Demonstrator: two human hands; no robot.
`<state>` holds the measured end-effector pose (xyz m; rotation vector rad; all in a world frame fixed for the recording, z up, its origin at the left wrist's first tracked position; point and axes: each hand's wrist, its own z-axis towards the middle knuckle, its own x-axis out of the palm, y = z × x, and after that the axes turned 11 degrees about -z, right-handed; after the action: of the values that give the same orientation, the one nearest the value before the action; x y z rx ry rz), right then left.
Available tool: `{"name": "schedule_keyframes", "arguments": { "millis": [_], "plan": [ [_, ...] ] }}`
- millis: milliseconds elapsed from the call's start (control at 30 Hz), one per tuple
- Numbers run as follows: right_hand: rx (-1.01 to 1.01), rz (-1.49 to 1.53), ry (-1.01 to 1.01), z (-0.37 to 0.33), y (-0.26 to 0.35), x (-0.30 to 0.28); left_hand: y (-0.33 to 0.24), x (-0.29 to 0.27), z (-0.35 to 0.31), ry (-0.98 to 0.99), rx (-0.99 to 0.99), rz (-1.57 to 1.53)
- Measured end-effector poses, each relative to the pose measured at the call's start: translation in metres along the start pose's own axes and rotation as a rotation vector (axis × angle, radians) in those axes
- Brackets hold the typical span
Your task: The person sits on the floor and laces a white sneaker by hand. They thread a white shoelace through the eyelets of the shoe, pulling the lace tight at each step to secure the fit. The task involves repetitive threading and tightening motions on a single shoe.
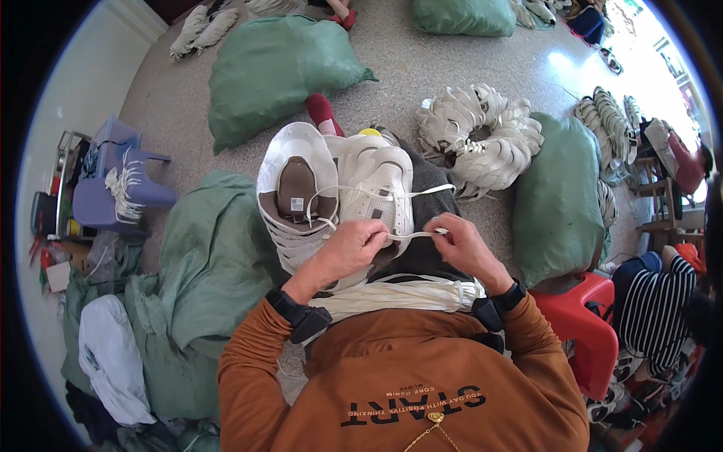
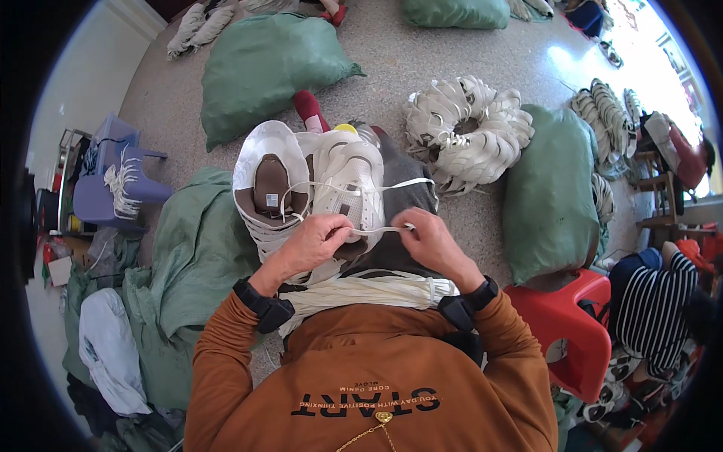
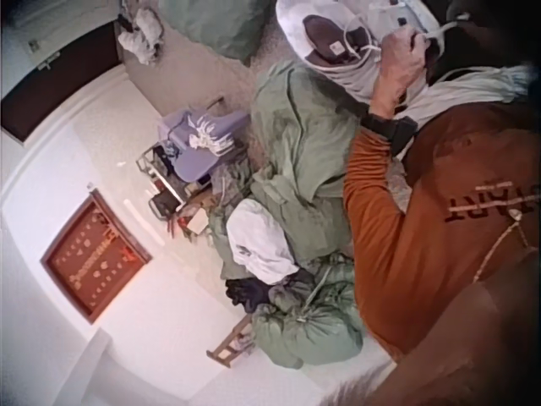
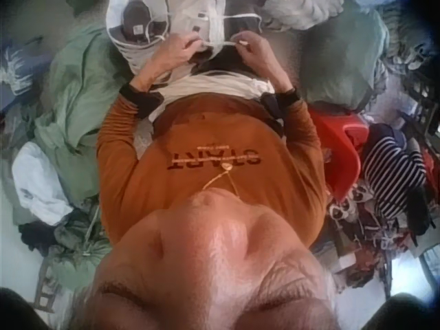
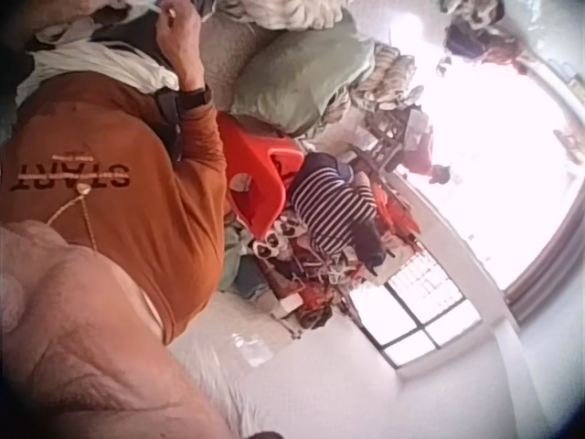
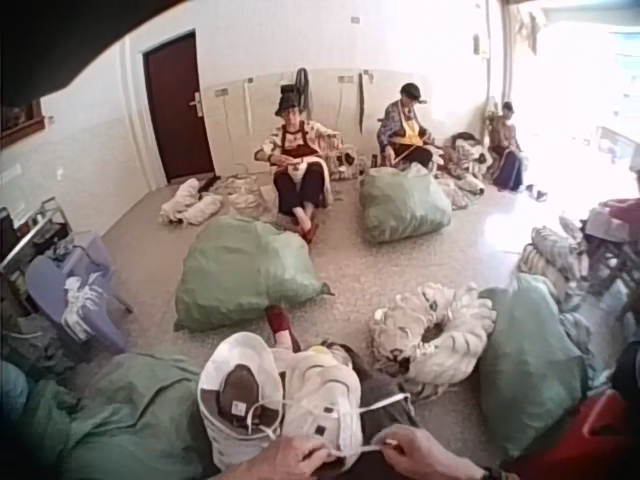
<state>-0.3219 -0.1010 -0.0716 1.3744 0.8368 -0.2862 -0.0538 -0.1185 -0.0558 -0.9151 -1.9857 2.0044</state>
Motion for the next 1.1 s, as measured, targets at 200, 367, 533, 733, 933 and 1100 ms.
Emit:
{"name": "schedule_keyframes", "arguments": {
  "millis": [200, 367, 533, 733, 933, 1100],
  "plan": [
    [-0.029, 0.27, -0.005, 0.022, 0.028, 0.028, -0.009, 0.006, 0.013, -0.044, 0.094, 0.089],
    [0.087, 0.375, -0.05, 0.026, 0.012, 0.04, -0.012, -0.011, 0.03, -0.223, 0.332, 0.366],
    [0.141, 0.414, -0.152, 0.037, 0.009, 0.048, 0.006, -0.025, 0.05, 0.025, 0.137, 0.534],
    [0.074, 0.331, -0.096, 0.043, 0.009, 0.044, -0.004, -0.047, 0.051, 0.21, 0.028, 0.111],
    [-0.247, 0.231, -0.193, 0.039, 0.019, 0.047, 0.052, -0.056, 0.08, -0.198, 0.008, 0.05],
    [-0.349, 0.121, 0.032, 0.036, 0.023, 0.045, 0.044, -0.064, 0.106, -0.005, -0.248, 0.172]
  ]
}}
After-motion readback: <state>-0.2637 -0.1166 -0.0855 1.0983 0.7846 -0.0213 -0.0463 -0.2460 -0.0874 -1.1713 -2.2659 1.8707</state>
